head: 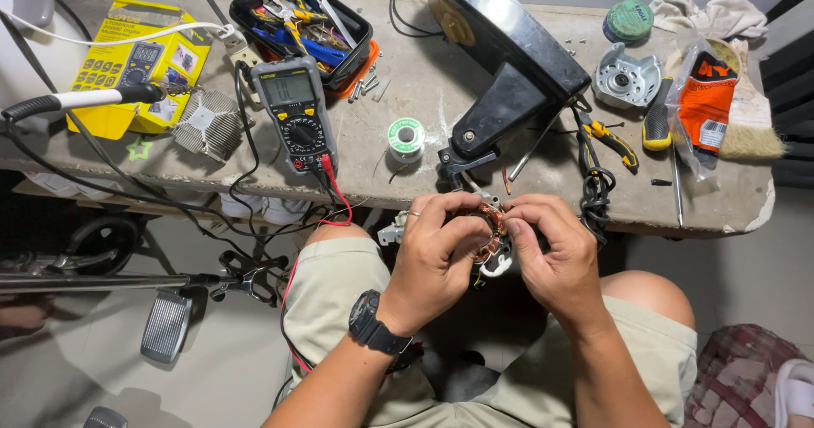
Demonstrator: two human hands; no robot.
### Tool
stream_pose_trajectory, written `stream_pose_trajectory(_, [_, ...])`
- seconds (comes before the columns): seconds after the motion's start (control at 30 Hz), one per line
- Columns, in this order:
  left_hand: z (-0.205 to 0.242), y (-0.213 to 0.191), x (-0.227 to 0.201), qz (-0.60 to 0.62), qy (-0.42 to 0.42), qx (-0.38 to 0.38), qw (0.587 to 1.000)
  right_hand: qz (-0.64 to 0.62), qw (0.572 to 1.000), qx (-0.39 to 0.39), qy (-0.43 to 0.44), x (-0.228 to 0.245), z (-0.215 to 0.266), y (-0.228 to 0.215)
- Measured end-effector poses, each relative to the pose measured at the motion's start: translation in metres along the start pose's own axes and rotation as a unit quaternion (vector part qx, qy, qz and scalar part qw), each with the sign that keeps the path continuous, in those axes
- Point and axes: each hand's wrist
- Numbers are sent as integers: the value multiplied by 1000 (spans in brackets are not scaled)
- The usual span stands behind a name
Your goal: The person manipulates wires on a small electrical component, likely a stator, using a screwdriver and a multimeter. They briefly use a smartphone calculator while continuing to adjust the wires.
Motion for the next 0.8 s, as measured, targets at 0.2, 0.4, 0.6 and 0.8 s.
stream_pose_trajectory(0.2, [1,1,3,2,-1,13,1000,-51,999,9,8,-16,3,2])
stream_pose_trajectory(0.4, [-1,0,5,12,-8,29,999,-77,997,21,5,-15,0,-3])
stream_pose_trajectory(0.6, [3,2,11,28,-18,27,999,-93,995,20,10,-21,2,-1])
stream_pose_trajectory(0.8, [1,0,9,31,-27,32,999,-96,995,23,22,-23,3,-1])
Point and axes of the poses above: each hand's wrist, its own z-axis away from the middle knuckle, its own y-axis out of the palm, x = y × z, and after that the axes turned 1 degree about z, right-handed
